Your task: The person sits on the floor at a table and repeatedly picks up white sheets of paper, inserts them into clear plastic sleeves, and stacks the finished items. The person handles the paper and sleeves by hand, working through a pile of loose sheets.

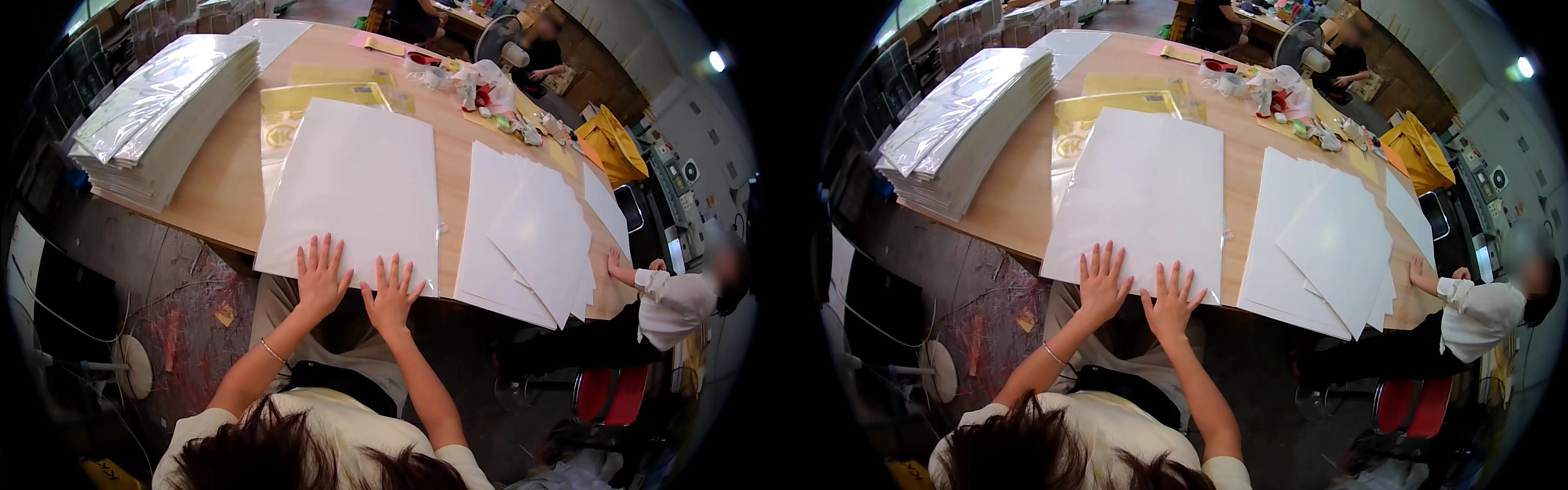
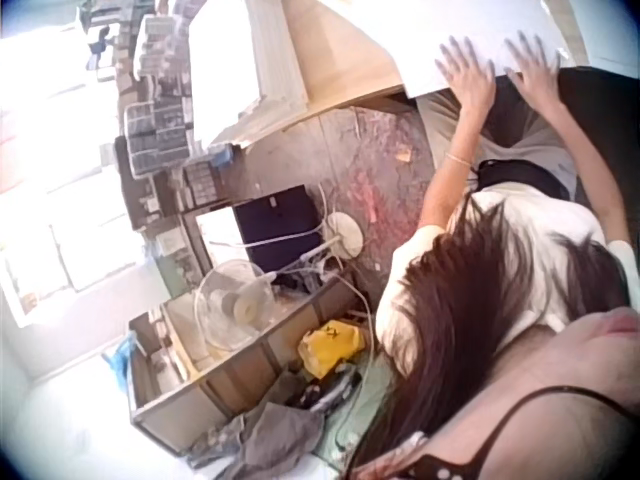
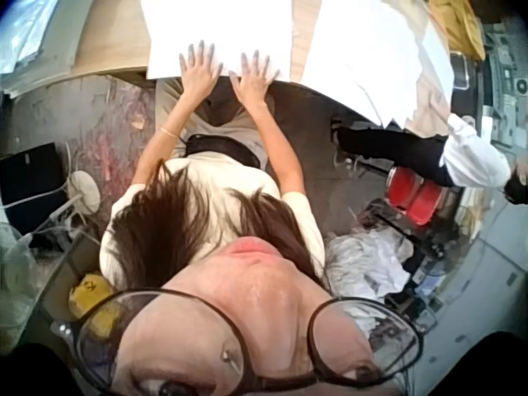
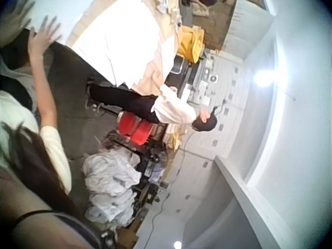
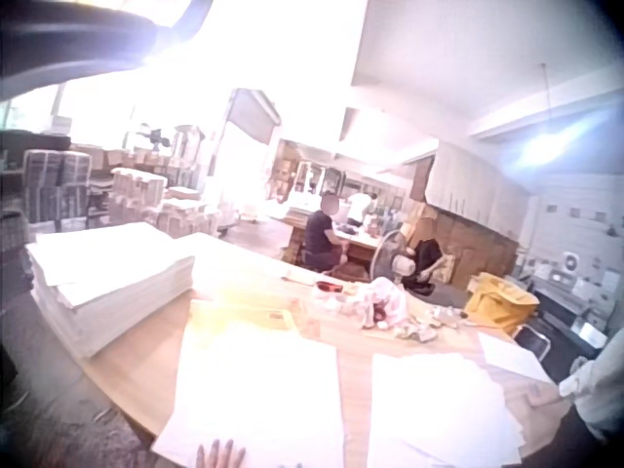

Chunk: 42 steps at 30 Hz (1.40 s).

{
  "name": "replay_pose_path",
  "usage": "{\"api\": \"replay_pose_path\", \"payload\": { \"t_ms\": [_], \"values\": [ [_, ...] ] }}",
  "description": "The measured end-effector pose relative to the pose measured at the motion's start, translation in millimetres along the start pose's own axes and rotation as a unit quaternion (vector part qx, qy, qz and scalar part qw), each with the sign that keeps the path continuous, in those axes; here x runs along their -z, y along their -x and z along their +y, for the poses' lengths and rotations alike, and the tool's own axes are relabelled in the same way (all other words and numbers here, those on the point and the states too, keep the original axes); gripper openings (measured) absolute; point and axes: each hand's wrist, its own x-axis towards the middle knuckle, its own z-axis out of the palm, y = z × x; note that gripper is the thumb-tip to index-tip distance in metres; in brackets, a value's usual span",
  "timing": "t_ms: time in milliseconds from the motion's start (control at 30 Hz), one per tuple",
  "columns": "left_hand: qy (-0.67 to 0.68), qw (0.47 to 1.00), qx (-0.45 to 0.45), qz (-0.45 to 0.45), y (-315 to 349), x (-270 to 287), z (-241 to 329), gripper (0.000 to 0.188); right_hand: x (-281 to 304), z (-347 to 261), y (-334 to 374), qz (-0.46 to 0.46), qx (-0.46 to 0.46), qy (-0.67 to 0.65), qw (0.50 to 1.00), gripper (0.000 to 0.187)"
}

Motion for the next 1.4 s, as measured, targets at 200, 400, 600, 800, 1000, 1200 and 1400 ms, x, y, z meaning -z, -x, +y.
{"api": "replay_pose_path", "payload": {
  "t_ms": [200, 400, 600, 800, 1000, 1200, 1400],
  "values": [
    [-0.017, 0.995, 0.095, -0.022, 2, 8, -35, 0.068, 7, 17, 8, 0.002, -0.046, -0.047, 0.998, 0.066],
    [-0.012, 0.997, 0.078, -0.001, 12, 26, -70, 0.065, 14, 40, 22, 0.024, -0.050, -0.001, 0.998, 0.069],
    [0.015, 1.000, 0.007, 0.002, 8, 37, -17, 0.061, 51, -17, 10, 0.063, 0.021, -0.047, 0.997, 0.062],
    [0.009, 0.993, -0.103, -0.060, 28, 3, 2, 0.065, 13, -37, 8, -0.068, 0.116, -0.135, 0.982, 0.056],
    [-0.001, 0.991, -0.123, -0.043, 32, 2, -2, 0.071, -5, -32, 18, -0.002, 0.134, -0.102, 0.986, 0.056],
    [0.009, 0.991, -0.119, -0.054, 29, 4, -1, 0.076, 29, 10, -8, -0.121, 0.018, -0.349, 0.929, 0.055],
    [0.024, 0.991, -0.118, -0.056, 28, 10, 0, 0.079, 185, 230, -71, 0.229, -0.327, -0.502, 0.767, 0.088]
  ]
}}
